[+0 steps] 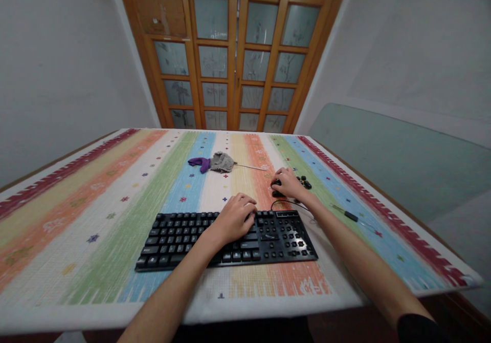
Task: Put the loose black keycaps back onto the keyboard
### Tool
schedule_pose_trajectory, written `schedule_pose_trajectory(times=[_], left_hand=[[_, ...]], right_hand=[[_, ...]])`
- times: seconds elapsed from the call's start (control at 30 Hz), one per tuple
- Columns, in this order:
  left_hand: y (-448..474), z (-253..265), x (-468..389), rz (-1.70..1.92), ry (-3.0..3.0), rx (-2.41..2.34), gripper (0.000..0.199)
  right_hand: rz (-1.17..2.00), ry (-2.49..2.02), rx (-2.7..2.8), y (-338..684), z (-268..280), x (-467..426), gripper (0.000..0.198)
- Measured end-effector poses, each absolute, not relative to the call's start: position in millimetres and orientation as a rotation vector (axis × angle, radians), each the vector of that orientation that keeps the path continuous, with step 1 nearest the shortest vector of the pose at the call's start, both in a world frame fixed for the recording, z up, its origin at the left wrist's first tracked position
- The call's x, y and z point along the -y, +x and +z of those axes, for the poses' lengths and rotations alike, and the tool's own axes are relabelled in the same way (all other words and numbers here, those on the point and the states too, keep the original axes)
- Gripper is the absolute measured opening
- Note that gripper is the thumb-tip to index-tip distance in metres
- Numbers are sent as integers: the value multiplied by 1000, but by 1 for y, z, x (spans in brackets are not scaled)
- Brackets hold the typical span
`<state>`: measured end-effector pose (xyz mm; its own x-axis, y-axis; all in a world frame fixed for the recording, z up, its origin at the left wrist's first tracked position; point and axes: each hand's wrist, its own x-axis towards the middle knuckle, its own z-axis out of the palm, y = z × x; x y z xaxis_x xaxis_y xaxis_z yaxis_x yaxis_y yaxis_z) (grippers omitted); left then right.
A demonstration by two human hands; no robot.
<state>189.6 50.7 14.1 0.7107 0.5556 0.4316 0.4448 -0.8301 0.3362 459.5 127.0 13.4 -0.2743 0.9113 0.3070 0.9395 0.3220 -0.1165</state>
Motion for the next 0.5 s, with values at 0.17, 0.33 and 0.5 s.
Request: schedule_pose_trajectory(times=[0.17,0.33,0.5], left_hand=[[190,13,-51,789,2714,-801,13],[190,12,-51,800,2703,-802,15],[192,11,-50,774,2717,-794,14]], right_hand=[[-69,-1540,2255,450,24,-105,12],[156,-1120,2284,430,29,-49,13],[251,-1029,2314,412,20,-5,16]])
